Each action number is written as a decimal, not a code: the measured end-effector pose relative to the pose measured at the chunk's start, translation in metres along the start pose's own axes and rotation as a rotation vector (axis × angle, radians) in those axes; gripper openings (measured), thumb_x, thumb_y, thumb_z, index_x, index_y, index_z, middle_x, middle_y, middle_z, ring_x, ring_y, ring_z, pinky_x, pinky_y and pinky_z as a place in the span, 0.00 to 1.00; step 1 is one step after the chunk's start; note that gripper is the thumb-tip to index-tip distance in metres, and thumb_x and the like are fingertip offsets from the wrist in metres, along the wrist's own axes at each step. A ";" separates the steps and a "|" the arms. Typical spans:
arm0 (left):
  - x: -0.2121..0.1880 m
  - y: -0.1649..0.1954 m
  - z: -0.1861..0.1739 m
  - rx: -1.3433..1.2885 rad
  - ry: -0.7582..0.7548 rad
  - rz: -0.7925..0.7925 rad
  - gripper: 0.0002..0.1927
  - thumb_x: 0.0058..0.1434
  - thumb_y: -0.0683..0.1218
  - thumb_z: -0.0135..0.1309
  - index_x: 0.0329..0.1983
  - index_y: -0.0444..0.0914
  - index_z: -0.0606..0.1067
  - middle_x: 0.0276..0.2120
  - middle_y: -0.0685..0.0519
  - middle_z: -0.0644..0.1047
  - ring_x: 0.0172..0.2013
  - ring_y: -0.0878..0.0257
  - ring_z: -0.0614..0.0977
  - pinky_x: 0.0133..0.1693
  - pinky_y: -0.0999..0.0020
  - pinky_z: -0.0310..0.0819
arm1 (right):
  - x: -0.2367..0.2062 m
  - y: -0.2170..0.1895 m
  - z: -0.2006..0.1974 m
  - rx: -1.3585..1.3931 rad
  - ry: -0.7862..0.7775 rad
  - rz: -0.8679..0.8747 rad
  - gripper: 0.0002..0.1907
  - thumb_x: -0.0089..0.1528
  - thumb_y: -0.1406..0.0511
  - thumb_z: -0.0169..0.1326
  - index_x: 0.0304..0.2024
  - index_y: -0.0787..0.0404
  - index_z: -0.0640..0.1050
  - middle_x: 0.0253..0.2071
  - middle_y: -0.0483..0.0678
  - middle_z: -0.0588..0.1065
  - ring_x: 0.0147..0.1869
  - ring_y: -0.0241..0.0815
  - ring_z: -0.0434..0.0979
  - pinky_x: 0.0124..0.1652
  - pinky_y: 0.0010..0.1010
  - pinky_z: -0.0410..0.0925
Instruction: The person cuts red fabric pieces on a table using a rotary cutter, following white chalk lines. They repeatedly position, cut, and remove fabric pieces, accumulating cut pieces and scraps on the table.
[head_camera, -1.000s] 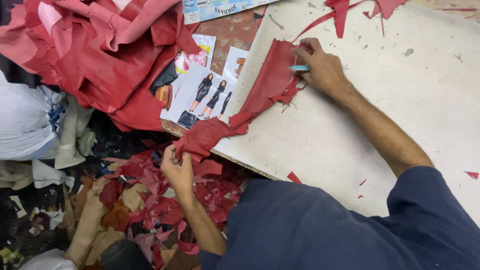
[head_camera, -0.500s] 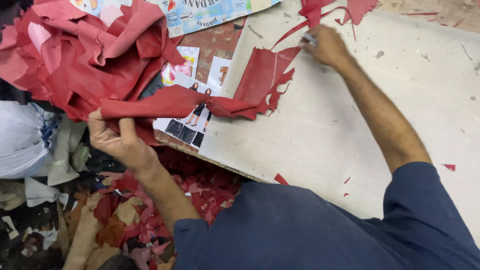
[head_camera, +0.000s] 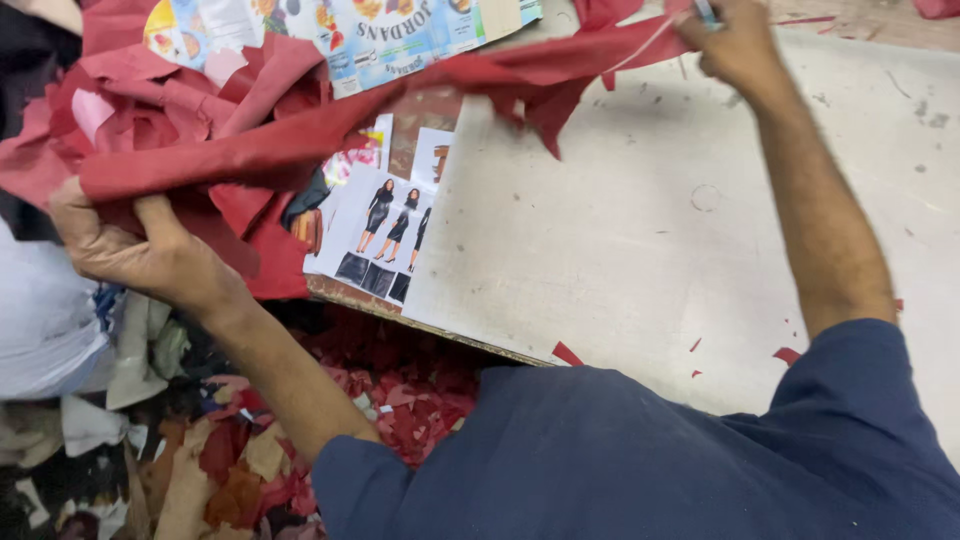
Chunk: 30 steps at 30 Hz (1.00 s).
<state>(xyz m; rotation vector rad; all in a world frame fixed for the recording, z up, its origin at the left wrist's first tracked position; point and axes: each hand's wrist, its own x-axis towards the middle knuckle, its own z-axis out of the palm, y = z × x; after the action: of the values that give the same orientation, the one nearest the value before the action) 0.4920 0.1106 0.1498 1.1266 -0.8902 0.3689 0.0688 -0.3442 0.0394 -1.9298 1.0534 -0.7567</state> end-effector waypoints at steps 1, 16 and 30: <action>-0.004 -0.005 0.004 0.011 -0.032 0.008 0.08 0.70 0.26 0.57 0.43 0.29 0.73 0.42 0.54 0.76 0.41 0.66 0.78 0.47 0.69 0.78 | -0.019 -0.002 -0.039 0.129 0.023 -0.031 0.08 0.74 0.64 0.56 0.44 0.61 0.73 0.32 0.39 0.69 0.27 0.26 0.66 0.24 0.21 0.59; -0.262 -0.056 0.069 0.575 -0.855 -0.017 0.14 0.51 0.28 0.51 0.38 0.30 0.80 0.45 0.44 0.82 0.50 0.44 0.79 0.54 0.52 0.68 | -0.488 0.161 -0.167 -0.370 0.280 0.465 0.12 0.62 0.67 0.69 0.37 0.66 0.77 0.32 0.48 0.76 0.36 0.36 0.74 0.37 0.29 0.69; -0.519 0.232 0.210 0.187 -1.250 0.030 0.54 0.51 0.58 0.69 0.74 0.35 0.54 0.68 0.35 0.61 0.69 0.41 0.61 0.69 0.37 0.47 | -0.556 0.130 -0.173 0.562 0.104 0.723 0.09 0.67 0.66 0.58 0.46 0.64 0.78 0.29 0.46 0.75 0.22 0.27 0.64 0.19 0.19 0.54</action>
<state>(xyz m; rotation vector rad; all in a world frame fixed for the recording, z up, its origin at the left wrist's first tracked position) -0.0705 0.1068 -0.0757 1.5068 -1.9816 -0.3125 -0.3833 0.0336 -0.0534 -0.9435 1.3137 -0.6372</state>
